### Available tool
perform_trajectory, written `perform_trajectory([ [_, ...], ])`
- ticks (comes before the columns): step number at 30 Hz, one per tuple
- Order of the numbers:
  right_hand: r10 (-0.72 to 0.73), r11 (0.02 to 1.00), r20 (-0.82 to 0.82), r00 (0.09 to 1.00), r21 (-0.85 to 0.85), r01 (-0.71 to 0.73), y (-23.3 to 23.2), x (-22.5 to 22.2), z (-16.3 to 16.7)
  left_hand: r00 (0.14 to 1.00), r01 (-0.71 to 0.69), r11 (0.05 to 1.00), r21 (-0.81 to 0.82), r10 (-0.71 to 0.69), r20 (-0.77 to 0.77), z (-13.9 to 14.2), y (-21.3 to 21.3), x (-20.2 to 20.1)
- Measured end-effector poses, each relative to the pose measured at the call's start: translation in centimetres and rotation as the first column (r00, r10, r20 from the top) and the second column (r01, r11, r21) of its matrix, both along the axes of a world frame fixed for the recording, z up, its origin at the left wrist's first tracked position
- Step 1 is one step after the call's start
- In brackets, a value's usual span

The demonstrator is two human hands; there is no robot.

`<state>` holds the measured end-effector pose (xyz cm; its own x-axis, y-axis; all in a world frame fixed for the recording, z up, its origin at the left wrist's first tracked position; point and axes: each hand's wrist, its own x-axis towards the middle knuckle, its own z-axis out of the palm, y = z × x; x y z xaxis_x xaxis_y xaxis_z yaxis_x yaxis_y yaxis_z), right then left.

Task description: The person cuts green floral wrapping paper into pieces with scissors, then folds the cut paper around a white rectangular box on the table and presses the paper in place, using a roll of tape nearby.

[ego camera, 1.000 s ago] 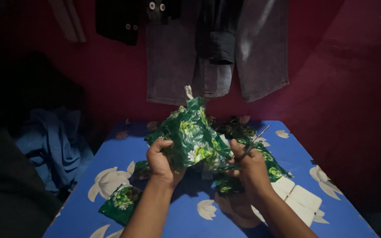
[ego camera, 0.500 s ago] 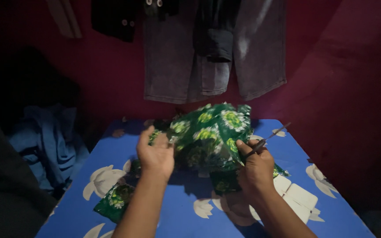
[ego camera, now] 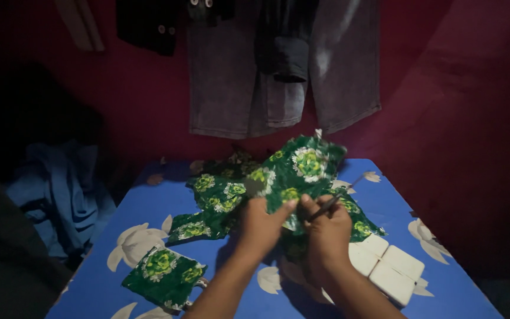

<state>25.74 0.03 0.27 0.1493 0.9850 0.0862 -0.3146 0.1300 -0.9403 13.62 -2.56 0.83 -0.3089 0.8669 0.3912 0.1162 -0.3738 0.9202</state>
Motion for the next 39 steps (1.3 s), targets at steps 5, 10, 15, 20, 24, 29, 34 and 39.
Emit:
perform_trajectory([
  [5,0.249,0.962,0.103,0.963,-0.137,-0.234,0.0,0.6,0.9,0.953,-0.009,0.985,-0.171,0.060,0.298,-1.3,1.6,-2.8],
  [10,0.553,0.807,0.204,0.808,-0.372,-0.458,-0.6,0.5,1.3,0.784,0.139,0.983,-0.118,-0.037,0.620,-1.6,2.5,-5.6],
  [15,0.627,0.779,0.561,0.541,-0.451,-0.436,-2.5,-0.4,1.6,0.616,0.127,0.992,-0.007,-0.073,0.784,-2.6,3.4,-7.0],
  [20,0.623,0.780,0.633,0.461,-0.456,-0.428,-2.4,-0.1,1.7,0.574,0.197,0.980,0.020,-0.132,0.808,-2.8,3.4,-6.2],
  [24,0.758,0.653,0.427,0.494,-0.491,-0.577,-1.0,0.8,0.8,0.615,0.177,0.984,0.022,-0.128,0.778,-2.3,2.9,-4.4],
  [29,0.842,0.530,0.405,0.356,-0.499,-0.686,0.3,2.0,0.0,0.614,0.232,0.972,0.024,-0.166,0.772,-1.3,2.0,-3.6],
  [34,0.874,0.486,0.290,0.390,-0.495,-0.721,0.5,2.1,-0.2,0.713,0.289,0.953,-0.092,-0.150,0.685,-1.1,1.4,-3.6],
  [39,0.869,0.493,0.316,0.380,-0.491,-0.718,0.7,2.5,0.1,0.749,0.303,0.933,-0.193,-0.108,0.653,-1.2,1.5,-4.5],
])
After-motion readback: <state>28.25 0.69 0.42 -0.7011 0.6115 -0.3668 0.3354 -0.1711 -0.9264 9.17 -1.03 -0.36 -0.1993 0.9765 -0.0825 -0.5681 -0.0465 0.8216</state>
